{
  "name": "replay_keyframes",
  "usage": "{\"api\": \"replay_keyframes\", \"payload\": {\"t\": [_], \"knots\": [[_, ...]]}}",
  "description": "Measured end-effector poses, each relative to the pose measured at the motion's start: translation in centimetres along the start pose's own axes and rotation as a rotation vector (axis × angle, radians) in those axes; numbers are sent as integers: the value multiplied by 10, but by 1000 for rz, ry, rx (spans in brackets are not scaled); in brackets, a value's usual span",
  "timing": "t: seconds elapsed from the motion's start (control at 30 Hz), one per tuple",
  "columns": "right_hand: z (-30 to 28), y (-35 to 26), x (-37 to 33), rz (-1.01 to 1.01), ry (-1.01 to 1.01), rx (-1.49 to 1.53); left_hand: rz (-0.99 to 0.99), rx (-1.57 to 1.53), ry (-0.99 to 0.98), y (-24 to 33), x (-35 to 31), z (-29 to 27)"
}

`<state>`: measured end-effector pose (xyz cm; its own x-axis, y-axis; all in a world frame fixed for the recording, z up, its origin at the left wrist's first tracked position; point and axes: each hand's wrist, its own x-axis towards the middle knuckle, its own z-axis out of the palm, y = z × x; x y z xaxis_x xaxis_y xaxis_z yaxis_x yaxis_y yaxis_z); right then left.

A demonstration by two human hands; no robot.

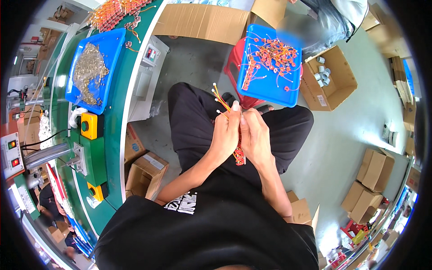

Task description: Inspecting and organizing bundles of wires with small attached circuit boards or LEDs.

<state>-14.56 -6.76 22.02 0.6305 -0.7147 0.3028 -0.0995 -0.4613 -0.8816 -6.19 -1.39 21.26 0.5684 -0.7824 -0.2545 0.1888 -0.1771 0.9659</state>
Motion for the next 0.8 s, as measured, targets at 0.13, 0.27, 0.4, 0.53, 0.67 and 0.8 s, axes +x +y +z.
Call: {"api": "replay_keyframes", "payload": {"t": [0.13,0.27,0.4,0.53,0.67,0.8], "knots": [[4,9,-5,7,-33,-55,3,-8,20,-3,2,0],[-2,5,-5,284,-62,144,10,181,-45,-4,2,-7],[-4,12,-8,257,-11,87,51,335,-84,-6,0,-6],[-6,12,-7,78,6,-28,35,349,-134,3,0,-7],[-10,15,-7,92,-13,-50,19,359,-126,10,-2,-1],[-8,16,-1,-19,-84,-250,-74,305,-111,-1,1,-5]]}}
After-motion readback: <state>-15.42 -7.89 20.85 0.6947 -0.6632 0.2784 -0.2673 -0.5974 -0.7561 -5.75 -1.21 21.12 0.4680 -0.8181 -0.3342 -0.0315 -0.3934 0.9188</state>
